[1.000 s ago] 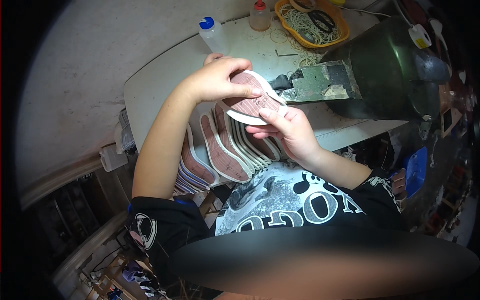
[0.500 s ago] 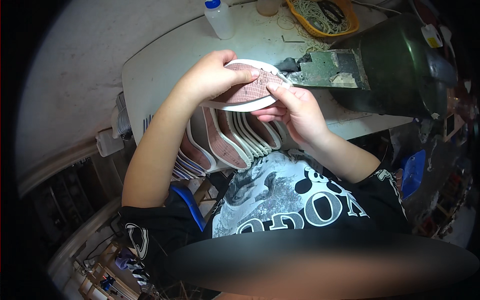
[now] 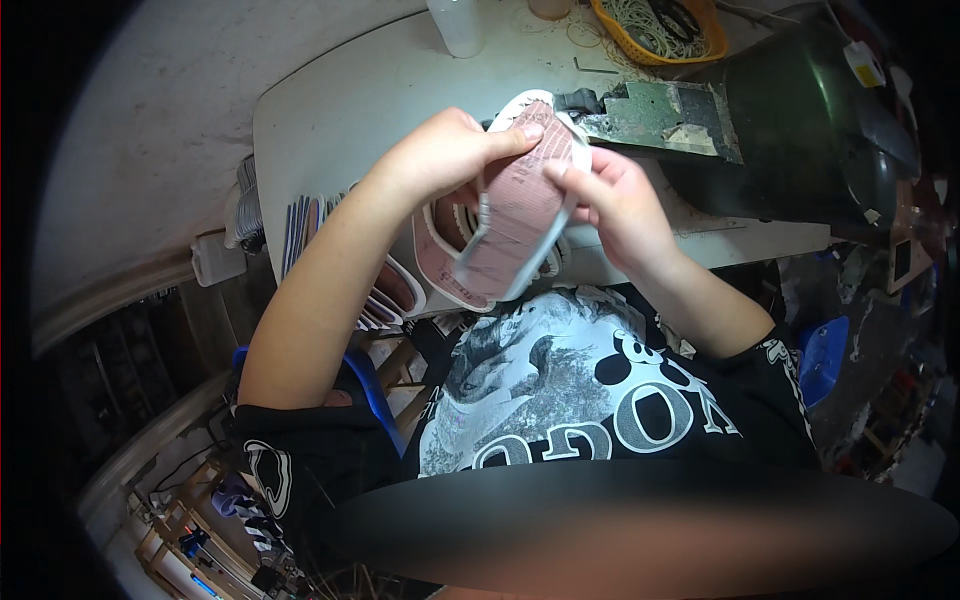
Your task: Apply adhesive and assemble shoe insole components.
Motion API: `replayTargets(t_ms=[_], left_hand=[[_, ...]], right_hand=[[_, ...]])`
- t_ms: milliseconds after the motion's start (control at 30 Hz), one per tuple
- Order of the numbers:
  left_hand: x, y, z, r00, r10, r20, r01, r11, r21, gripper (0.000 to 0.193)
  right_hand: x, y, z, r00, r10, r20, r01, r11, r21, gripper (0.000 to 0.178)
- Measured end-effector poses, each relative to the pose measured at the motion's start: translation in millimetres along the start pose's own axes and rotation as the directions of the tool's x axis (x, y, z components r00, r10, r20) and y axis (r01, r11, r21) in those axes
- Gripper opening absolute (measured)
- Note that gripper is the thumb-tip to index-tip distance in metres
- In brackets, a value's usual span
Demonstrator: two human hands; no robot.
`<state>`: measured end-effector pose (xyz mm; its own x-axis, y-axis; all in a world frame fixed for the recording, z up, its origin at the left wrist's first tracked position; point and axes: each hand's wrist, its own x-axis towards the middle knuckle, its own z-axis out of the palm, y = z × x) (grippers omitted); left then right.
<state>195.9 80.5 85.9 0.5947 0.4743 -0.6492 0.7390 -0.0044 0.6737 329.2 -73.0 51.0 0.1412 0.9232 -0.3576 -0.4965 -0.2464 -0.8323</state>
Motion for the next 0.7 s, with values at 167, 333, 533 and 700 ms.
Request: replayTargets(t_ms=[167,333,533,700], left_hand=[[-16,12,11,0.993,-0.091,0.078,0.100,0.989,-0.108,0.063],[-18,12,3,0.990,-0.004,0.142,0.017,0.996,-0.088,0.053],[-11,-3,4,0.999,0.022,0.038,-0.013,0.978,-0.210,0.040],[-9,-6,7,1.000,0.026,-0.015,-0.029,0.952,-0.304,0.040]], right_hand=[[-17,4,-7,0.997,-0.010,0.079,0.018,0.994,-0.107,0.029],[-5,0,-13,0.998,-0.030,0.047,0.038,0.985,-0.167,0.026],[-1,-3,-10,1.000,0.014,0.026,-0.012,0.995,-0.101,0.032],[-30,20,-25,0.930,0.237,0.280,-0.144,0.937,-0.317,0.031]])
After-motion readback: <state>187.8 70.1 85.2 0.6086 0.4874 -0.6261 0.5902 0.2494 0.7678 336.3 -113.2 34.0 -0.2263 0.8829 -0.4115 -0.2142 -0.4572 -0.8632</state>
